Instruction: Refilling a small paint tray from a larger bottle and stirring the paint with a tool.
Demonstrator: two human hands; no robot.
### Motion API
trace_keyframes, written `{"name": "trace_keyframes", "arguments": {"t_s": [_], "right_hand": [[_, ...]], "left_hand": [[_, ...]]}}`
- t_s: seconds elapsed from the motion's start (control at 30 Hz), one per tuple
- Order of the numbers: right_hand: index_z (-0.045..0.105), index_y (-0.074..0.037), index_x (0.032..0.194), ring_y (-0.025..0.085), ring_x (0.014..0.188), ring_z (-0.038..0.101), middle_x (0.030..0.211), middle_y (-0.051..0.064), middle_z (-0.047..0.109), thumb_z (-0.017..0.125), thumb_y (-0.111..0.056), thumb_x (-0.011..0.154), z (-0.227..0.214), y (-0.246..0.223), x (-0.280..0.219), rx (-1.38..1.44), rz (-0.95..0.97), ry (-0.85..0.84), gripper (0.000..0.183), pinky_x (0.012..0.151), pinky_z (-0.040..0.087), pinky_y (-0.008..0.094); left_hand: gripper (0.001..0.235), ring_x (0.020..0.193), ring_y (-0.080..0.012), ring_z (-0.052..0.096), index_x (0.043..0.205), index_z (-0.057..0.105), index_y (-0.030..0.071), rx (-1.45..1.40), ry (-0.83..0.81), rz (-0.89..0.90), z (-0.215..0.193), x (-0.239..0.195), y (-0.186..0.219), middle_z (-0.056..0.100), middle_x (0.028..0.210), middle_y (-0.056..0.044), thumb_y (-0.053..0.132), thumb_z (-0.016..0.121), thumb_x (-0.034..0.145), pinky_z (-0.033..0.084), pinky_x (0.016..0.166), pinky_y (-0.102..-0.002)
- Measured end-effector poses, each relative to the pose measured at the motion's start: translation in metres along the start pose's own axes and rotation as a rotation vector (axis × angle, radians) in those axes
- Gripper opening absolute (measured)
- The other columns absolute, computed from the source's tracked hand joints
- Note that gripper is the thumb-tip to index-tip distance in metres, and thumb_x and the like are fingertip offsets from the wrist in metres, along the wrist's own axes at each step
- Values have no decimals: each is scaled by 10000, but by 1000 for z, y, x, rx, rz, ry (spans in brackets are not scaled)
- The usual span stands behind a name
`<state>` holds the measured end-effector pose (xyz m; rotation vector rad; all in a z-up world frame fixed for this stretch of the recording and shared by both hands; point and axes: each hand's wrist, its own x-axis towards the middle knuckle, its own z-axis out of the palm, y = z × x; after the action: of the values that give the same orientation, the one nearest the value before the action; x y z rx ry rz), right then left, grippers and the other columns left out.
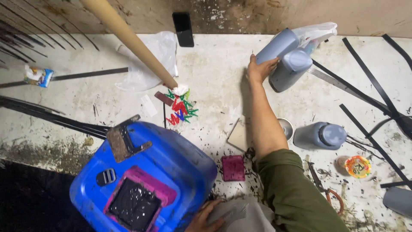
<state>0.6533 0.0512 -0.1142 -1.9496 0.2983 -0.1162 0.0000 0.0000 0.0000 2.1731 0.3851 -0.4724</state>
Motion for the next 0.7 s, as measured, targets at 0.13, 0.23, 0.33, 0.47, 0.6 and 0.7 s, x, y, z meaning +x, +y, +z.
{"name": "trace_keyframes", "arguments": {"t_s": [0.13,0.23,0.33,0.47,0.6,0.7], "right_hand": [[78,-13,1603,368,1581,137,1689,258,116,793,-411,926,-39,-2,-56,131,-187,-57,1062,1244,270,441],[216,-121,1583,307,1512,355,1640,183,321,772,-464,908,-89,-25,-131,111,-212,-151,940,1203,287,420],[251,-90,1574,285,1547,293,1661,168,289,740,-292,991,-126,-24,-199,358,-340,-332,787,1267,225,378],[319,-138,1531,366,1535,308,1651,185,297,685,-335,994,-193,-63,-299,311,-324,-490,679,1249,257,473],[455,-61,1423,341,1403,491,1523,190,469,687,-272,990,-226,-70,-364,296,-369,-446,535,1149,448,435],[517,-43,1375,317,1354,545,1451,200,543,669,-199,990,-254,-89,-412,288,-327,-383,442,1130,490,416]], "left_hand": [[660,1468,-229,395,1521,442,195,-202,-53,54,-29,17,39,475,1560,-68,464,667,962,234,1218,-354],[685,1446,-228,420,1528,419,163,-180,-119,122,-22,9,25,459,1543,-77,519,593,969,241,1211,-370],[601,1419,-220,448,1452,509,125,-187,-73,289,-31,-5,23,501,1504,-73,454,637,967,265,1196,-355],[575,1365,-305,488,1463,486,98,-156,-141,464,-27,-20,8,519,1473,-148,437,563,1005,336,1143,-422],[583,1358,-299,484,1458,493,94,-134,-383,536,-61,-58,-1,527,1447,-139,484,438,1028,300,1171,-380],[689,1443,-291,400,1504,430,103,-72,-612,490,-108,-92,-3,456,1541,-122,564,334,1002,252,1209,-394]]}}
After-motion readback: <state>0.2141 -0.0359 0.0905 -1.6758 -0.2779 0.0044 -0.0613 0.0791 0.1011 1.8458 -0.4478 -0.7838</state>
